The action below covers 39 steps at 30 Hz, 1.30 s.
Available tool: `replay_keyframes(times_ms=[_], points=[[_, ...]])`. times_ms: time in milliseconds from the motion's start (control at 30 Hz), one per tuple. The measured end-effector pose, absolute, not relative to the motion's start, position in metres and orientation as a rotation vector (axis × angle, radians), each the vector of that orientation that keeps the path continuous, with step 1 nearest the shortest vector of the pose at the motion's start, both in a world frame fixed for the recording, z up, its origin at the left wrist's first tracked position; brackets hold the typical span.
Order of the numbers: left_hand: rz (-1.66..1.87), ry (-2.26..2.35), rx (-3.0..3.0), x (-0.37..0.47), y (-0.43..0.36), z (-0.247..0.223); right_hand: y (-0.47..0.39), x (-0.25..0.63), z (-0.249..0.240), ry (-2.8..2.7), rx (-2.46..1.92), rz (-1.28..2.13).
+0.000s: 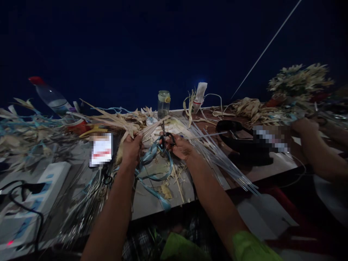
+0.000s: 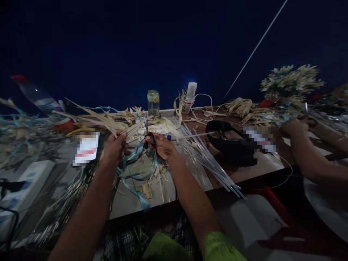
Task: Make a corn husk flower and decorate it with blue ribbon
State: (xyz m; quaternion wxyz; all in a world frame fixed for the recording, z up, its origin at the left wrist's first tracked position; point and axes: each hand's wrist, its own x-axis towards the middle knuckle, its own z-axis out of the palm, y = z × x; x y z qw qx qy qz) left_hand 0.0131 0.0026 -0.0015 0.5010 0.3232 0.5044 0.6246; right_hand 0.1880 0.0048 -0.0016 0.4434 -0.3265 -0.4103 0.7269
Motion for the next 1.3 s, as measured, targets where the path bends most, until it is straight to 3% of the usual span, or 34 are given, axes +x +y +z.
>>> replay_keyframes(times_ms=[133,433,800,1067,1300], points=[[1.644,1.153,0.770,0.012,0.004,0.000,0.003,0.185,-0.001,-0.982,-0.807,1.888],[1.528,0.989,0.677,0.011,0.006,-0.003,-0.004,0.176,0.001,-0.917,-0.773,1.830],[1.188,1.113,0.774,0.022,0.004,-0.012,0.009,0.165,-0.010,-0.920,-1.026,1.178],[1.138,1.120,0.715,0.034,-0.001,-0.012,0.017,0.166,-0.019,-0.935,-1.114,1.074],[1.164,0.861,0.527,0.031,-0.001,-0.008,0.017,0.161,-0.024,-0.934,-1.056,0.986]])
